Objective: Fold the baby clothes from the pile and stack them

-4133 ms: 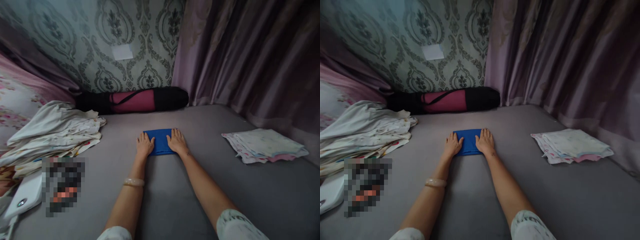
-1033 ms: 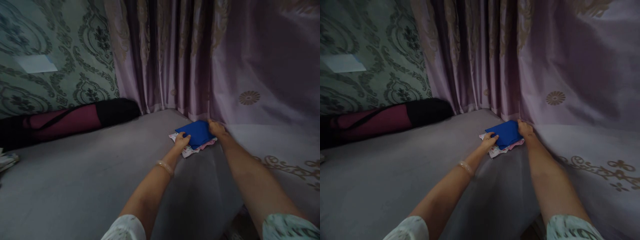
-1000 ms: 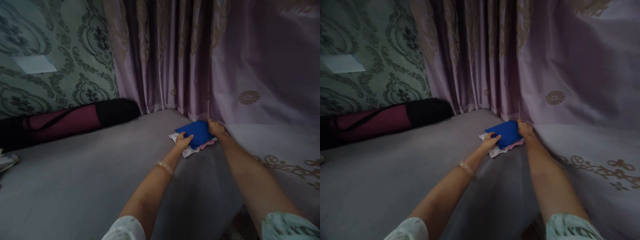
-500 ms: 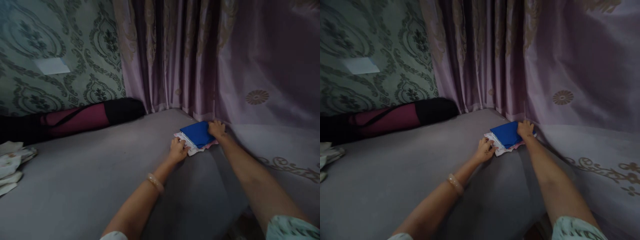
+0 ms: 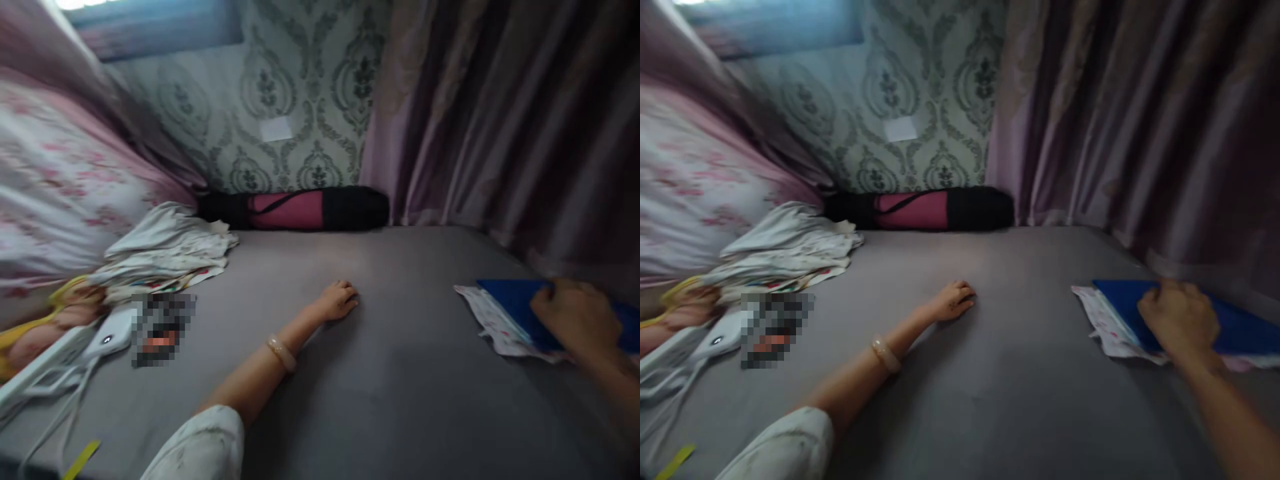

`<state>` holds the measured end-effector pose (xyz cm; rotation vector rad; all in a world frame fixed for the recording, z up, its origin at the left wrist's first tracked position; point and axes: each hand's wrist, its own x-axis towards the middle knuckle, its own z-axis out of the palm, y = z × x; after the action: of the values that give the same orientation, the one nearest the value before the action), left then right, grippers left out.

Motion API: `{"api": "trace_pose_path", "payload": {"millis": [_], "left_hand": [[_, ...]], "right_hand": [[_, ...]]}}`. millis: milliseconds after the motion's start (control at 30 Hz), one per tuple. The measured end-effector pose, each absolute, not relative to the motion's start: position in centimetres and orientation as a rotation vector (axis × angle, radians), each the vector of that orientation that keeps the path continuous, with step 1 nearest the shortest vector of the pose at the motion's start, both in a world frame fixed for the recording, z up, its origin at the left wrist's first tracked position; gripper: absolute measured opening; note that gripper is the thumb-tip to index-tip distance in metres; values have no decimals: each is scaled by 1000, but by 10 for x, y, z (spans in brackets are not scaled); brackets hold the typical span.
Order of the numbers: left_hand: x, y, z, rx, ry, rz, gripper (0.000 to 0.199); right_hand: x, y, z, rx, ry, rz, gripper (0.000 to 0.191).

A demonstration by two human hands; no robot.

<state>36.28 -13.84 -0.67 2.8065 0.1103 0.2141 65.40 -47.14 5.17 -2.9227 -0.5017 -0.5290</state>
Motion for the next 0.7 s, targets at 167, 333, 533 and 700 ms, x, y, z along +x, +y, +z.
{"api": "trace_pose_path", "payload": {"millis": [167,333,533,700], "left_hand": [[327,-111,-6,2750,338,299,30],[298,-78,1,2580,446,214,25],[233,-16,38,2386,762,314,28],[159,44,68,2271,1403,650,27]], "right_hand": [[585,-381,27,-2666,-1040,-364,37],[498,-290,-12,-2462,-1377,-4,37],[427,-222,-15,-2309,-1586,90,36],[390,-191,1,-2482,-1498,174,32]]}}
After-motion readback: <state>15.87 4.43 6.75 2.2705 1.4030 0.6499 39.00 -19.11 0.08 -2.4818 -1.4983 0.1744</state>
